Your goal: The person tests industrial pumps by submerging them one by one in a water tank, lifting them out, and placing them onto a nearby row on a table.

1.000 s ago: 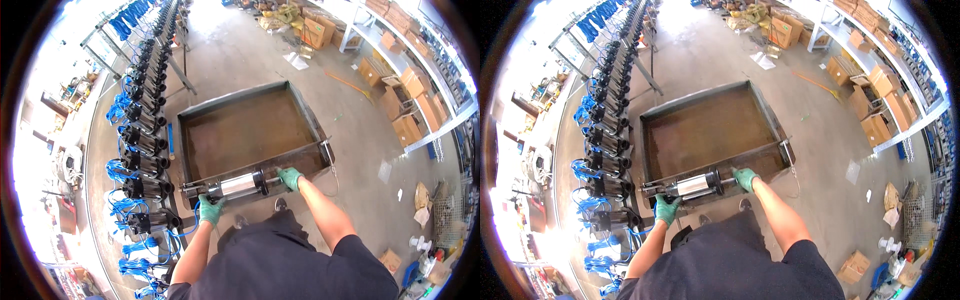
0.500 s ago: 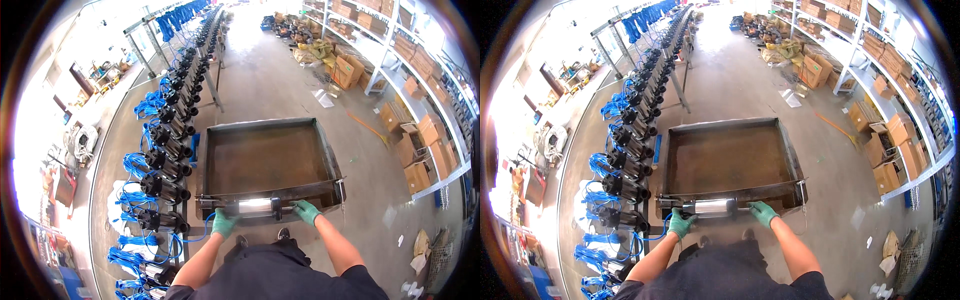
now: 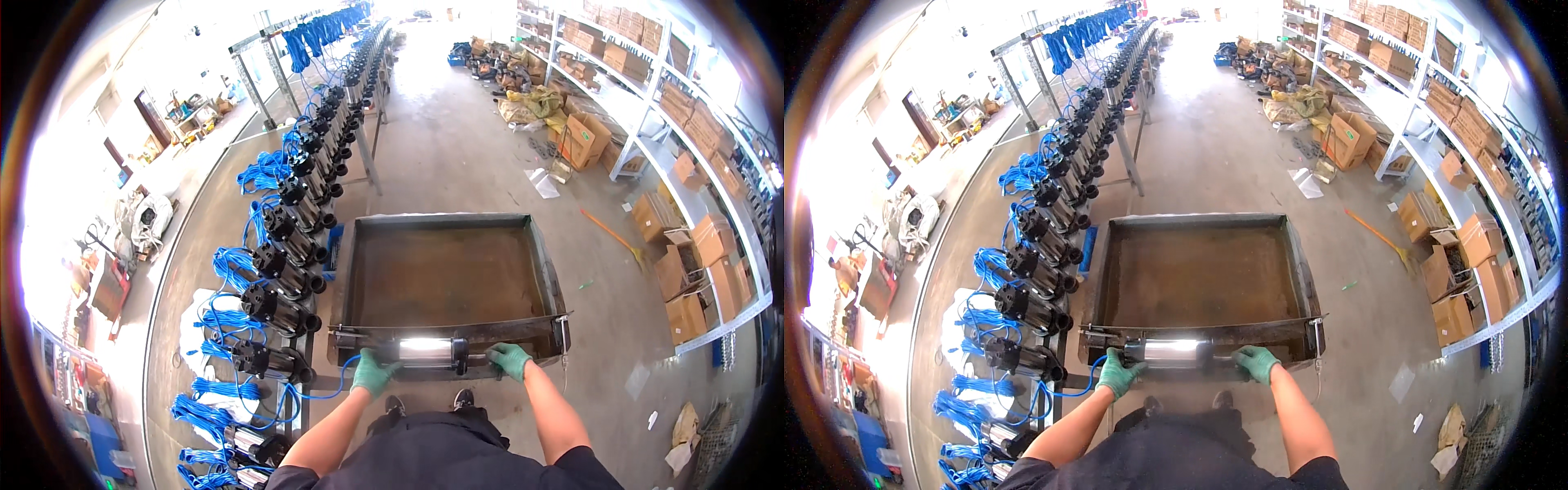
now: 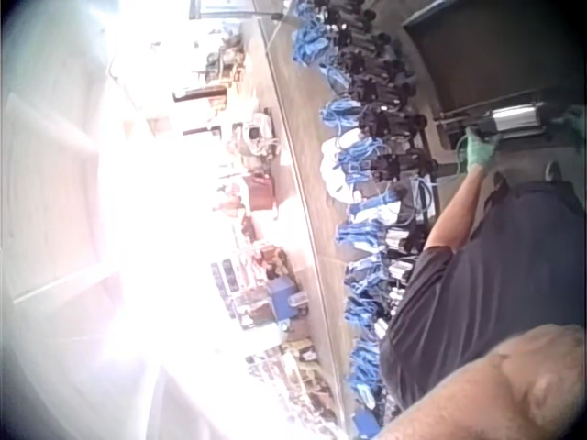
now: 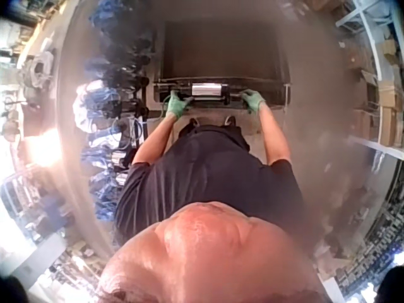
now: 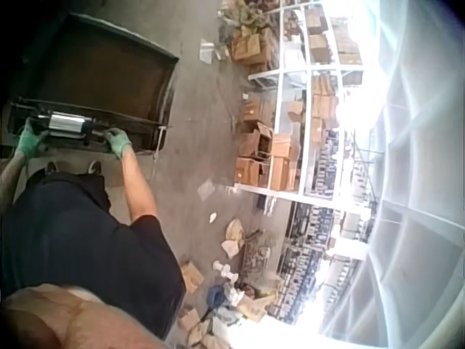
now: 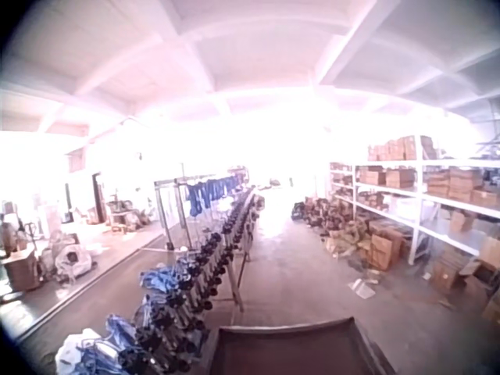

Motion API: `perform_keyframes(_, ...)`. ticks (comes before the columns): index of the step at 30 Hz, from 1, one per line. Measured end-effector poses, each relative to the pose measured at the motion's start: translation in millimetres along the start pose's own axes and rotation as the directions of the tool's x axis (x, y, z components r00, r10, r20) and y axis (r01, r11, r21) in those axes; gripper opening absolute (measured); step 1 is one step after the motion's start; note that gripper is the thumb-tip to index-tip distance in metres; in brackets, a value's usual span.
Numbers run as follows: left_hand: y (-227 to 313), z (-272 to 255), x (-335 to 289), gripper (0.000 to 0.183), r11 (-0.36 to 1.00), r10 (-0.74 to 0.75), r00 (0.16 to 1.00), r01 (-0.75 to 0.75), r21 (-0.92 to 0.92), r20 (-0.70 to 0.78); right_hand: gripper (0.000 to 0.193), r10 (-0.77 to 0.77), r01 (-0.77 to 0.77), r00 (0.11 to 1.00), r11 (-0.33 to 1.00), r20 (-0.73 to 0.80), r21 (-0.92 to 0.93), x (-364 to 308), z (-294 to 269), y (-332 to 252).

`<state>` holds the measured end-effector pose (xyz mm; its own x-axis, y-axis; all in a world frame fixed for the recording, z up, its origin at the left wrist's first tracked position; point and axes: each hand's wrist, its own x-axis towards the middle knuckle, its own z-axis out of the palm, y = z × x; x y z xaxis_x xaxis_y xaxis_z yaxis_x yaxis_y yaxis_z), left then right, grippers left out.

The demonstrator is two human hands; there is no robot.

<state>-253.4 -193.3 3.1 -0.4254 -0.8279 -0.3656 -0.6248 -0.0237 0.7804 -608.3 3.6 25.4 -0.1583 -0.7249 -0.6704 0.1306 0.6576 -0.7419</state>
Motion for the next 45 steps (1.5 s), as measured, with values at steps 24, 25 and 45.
perform_keyframes(24, -30.3, 1.6, 7.9, 0.083, 0.999, 0.032, 0.999, -0.033, -0.014, -0.019, 0.049, -0.583, 0.436, 0.792, 0.336, 0.18, -0.835, -25.1, 6.0, -5.9)
perform_keyframes(25, -29.0, 1.6, 8.3, 0.083, 0.999, 0.029, 1.0, -0.029, -0.024, -0.013, 0.049, -0.579, 0.418, 0.794, 0.297, 0.186, -0.859, -24.5, 2.9, -3.9)
perform_keyframes(45, -6.6, -0.9, -2.3, 0.071, 0.989, 0.065, 0.998, -0.067, -0.135, -0.02, 0.027, -0.507, -0.031, 0.836, 0.339, -0.21, -0.94, -18.0, 54.2, -13.3)
